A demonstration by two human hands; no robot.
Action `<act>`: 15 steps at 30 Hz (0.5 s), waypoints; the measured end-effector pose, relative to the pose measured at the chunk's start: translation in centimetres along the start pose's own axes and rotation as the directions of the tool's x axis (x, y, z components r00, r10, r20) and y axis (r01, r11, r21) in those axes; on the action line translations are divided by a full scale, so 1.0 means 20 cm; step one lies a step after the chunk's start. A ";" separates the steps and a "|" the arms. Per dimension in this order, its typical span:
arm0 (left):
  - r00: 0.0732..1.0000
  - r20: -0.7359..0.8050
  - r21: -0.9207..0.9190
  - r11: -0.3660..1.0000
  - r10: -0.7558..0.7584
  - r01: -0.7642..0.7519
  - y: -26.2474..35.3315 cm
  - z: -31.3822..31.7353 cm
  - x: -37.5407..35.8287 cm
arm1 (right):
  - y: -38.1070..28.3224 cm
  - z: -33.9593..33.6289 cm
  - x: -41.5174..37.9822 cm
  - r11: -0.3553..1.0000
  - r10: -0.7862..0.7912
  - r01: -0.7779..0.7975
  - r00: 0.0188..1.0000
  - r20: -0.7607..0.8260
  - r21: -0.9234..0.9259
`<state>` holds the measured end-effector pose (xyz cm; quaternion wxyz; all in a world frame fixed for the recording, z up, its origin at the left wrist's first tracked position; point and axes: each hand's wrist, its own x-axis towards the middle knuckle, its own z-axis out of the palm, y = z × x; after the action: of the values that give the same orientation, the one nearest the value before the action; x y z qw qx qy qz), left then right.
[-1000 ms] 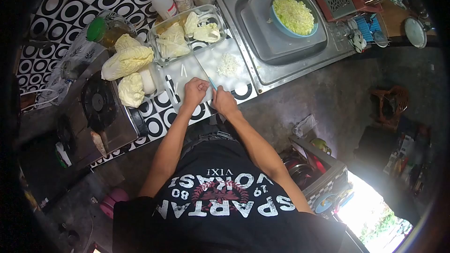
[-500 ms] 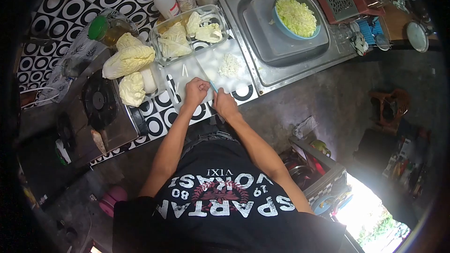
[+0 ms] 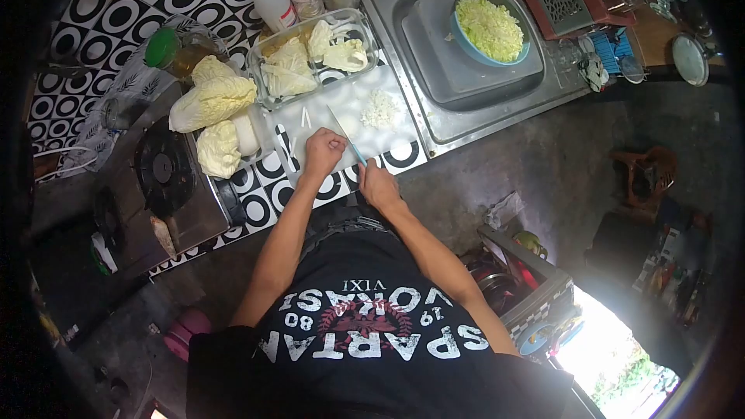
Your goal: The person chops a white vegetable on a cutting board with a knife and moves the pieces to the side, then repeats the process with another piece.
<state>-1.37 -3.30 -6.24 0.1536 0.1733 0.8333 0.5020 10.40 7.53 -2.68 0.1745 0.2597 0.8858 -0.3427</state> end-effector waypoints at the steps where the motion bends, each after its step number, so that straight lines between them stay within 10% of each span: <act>1: 1.000 -0.001 -0.010 1.000 0.007 -0.007 0.00 0.01 0.00 | -0.01 0.00 0.02 1.000 0.003 -0.003 1.000 -0.004 0.003; 15: 0.999 -0.025 0.023 0.999 0.024 -0.024 -0.04 0.01 -0.02 | -0.04 -0.02 -0.04 1.000 0.017 -0.017 1.000 0.019 0.002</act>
<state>-1.12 -3.66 -7.08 0.1348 0.1786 0.8387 0.4965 10.63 7.11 -1.55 0.1857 0.2641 0.8815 -0.3446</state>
